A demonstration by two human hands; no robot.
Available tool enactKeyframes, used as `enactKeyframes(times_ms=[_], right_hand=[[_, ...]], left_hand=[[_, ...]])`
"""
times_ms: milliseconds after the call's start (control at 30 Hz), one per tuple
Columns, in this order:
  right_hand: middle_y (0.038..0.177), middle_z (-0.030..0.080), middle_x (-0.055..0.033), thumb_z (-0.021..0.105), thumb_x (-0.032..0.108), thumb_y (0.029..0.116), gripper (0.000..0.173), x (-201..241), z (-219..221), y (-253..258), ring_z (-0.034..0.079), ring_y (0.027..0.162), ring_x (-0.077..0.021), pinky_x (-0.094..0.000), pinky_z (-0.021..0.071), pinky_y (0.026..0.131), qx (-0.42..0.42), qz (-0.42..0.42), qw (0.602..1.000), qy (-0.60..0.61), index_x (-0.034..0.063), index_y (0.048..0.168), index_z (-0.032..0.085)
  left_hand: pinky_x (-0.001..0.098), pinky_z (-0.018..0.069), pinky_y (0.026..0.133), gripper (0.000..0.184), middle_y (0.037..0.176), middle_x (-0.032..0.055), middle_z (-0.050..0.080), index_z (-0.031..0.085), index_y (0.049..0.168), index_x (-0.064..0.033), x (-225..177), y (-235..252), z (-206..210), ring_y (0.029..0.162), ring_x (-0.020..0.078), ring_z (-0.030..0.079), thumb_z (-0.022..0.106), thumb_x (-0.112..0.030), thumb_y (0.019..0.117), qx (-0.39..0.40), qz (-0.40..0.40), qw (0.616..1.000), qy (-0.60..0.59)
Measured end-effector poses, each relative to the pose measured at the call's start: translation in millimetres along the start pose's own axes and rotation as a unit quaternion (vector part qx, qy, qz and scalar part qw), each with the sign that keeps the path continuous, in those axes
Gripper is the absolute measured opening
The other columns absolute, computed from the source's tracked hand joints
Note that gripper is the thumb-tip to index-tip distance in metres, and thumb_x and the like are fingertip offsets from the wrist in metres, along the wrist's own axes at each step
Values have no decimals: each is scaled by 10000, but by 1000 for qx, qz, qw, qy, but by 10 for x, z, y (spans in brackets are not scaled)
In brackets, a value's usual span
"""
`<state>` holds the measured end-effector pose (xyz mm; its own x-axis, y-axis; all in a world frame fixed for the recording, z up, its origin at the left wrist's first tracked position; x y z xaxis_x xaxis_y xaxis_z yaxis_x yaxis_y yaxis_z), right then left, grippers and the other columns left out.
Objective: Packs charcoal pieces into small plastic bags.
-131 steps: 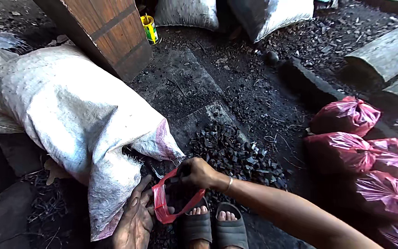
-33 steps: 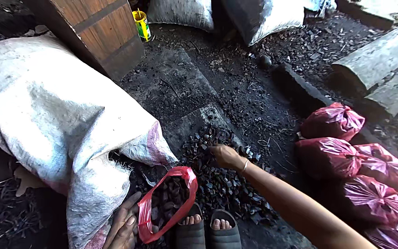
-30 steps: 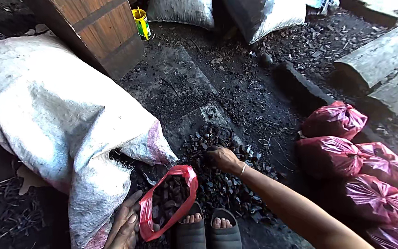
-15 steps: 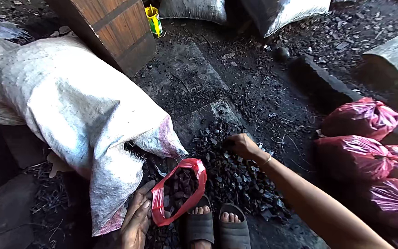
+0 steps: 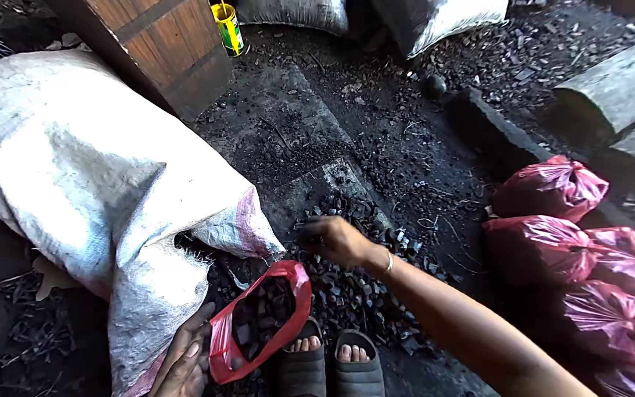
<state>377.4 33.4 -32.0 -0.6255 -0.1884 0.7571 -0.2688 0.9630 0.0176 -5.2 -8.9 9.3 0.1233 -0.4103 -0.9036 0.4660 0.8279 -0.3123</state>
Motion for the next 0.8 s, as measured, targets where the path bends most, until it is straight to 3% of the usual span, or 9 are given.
enactKeyframes(times_ms=[67,133,233,300,433,567,667,733,800], right_hand=[[1075,737,11,630,357,977,217,-596,-23,-110,696,1008,-159,-475,575,934,36,120,989,-76,224,1090,758],[1165,720,-46,658,368,933,260,-939,134,-291,685,1088,-264,-583,559,931,90,168,972,-139,229,1136,744],[1372,619,-88,675,324,919,445,-960,470,-469,623,1216,-337,-587,556,939,116,166,959,-197,311,1362,633],[1409,602,-103,592,218,958,470,-923,639,-466,604,1244,-360,-567,554,934,110,148,956,-226,351,1408,596],[1300,657,-124,549,167,975,361,-976,693,-364,648,1169,-347,-568,565,918,100,150,961,-210,284,1288,685],[1156,731,-25,637,280,952,269,-1094,475,-371,691,1085,-213,-496,562,977,42,166,980,-105,270,1200,740],[1052,754,27,730,341,916,308,-876,208,-356,708,903,-114,-401,604,870,-6,159,987,34,217,1198,744],[1082,748,20,756,304,926,322,-480,85,-344,711,927,-89,-347,619,873,-5,77,991,112,151,1207,729],[1103,736,9,747,251,922,264,83,109,-336,695,995,-94,-342,608,917,25,-47,994,98,122,1152,743]], left_hand=[[462,559,936,550,1281,135,635,397,1530,-119,28,-11,-52,1104,258,652,481,-379,1053,5,2,1000,-11],[443,556,943,546,1266,121,641,404,1525,-116,16,10,-70,1101,242,651,484,-381,1054,6,0,1000,-12],[438,548,954,568,1257,117,643,400,1525,-110,3,53,-37,1107,232,645,491,-393,1042,3,0,1000,-7],[430,546,957,582,1259,114,646,409,1521,-110,-10,69,6,1113,229,644,509,-412,1035,-1,-2,1000,-3],[441,542,965,606,1295,144,637,402,1524,-99,-2,62,17,1138,253,641,521,-425,1028,-2,-3,1000,4],[439,557,950,610,1302,158,633,406,1519,-82,23,28,37,1136,265,646,520,-427,1028,-20,0,1000,10],[425,572,923,632,1292,168,636,411,1514,-69,-4,13,86,1121,263,655,536,-441,1019,-33,4,999,8],[403,576,917,640,1266,160,645,421,1508,-68,-20,20,115,1109,249,661,548,-453,1012,-39,7,999,5],[414,574,920,639,1272,170,642,415,1507,-66,-24,36,133,1114,262,659,541,-450,1012,-41,5,999,5]])
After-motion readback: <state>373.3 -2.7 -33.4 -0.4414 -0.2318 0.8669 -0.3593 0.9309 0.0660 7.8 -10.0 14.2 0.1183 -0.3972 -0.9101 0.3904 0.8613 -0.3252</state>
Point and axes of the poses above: each hand's wrist, its own y-axis towards the middle knuckle, its own z-axis out of the palm, x = y × z, the point moved 1 cm from there along y, towards the middle knuckle
